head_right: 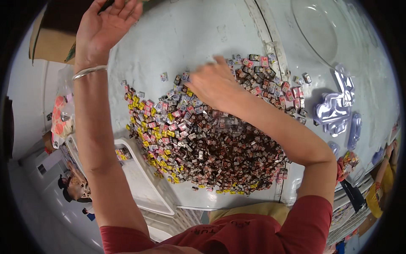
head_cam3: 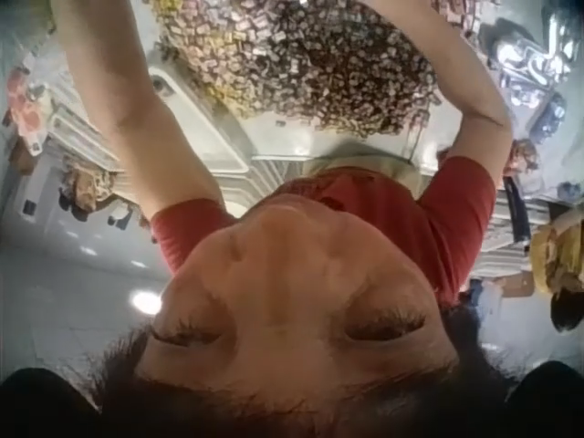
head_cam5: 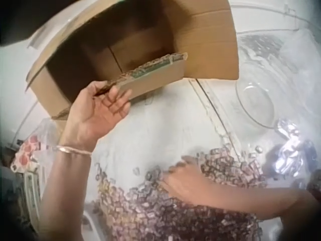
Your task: Sorting and arranging small colorful toy components or accessories into trays.
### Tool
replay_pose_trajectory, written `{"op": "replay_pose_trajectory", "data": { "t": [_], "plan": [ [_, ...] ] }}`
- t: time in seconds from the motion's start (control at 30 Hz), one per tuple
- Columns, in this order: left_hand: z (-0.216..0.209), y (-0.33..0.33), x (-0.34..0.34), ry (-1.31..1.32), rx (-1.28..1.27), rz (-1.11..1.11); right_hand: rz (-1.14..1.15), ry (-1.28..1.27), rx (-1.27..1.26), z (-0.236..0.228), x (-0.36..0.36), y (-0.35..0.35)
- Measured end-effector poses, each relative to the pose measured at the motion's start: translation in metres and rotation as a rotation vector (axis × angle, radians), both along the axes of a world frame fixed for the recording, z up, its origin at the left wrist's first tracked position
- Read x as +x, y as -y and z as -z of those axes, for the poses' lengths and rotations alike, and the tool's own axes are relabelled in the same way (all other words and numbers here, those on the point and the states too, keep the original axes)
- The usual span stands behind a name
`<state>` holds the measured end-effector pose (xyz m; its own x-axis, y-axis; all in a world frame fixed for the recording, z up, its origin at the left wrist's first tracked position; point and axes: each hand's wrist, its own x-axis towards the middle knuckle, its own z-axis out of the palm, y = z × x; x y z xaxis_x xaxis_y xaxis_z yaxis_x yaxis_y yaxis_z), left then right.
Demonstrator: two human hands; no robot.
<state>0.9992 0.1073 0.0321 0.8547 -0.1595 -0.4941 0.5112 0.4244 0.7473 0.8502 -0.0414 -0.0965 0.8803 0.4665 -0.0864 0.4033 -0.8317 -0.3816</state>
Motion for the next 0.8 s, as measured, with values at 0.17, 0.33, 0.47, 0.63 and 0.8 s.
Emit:
{"op": "replay_pose_trajectory", "data": {
  "t": [0.17, 0.33, 0.47, 0.63, 0.8],
  "plan": [
    [0.02, 0.014, -0.012, 0.116, -0.054, 0.071, 0.067, 0.035, 0.204, 0.034, 0.145, -0.07],
    [0.055, -0.002, -0.026, 0.19, -0.15, 0.182, -0.079, 0.095, 0.179, 0.11, 0.218, -0.111],
    [0.078, -0.021, -0.052, 0.177, -0.392, 0.181, -0.202, 0.127, 0.165, 0.13, 0.162, -0.124],
    [0.13, -0.024, -0.075, -0.037, -0.138, 0.037, -0.246, 0.196, 0.021, 0.07, -0.001, -0.096],
    [0.157, -0.054, -0.088, 0.291, 0.759, 0.151, -0.232, -0.078, -0.135, 0.029, -0.081, -0.049]
  ]
}}
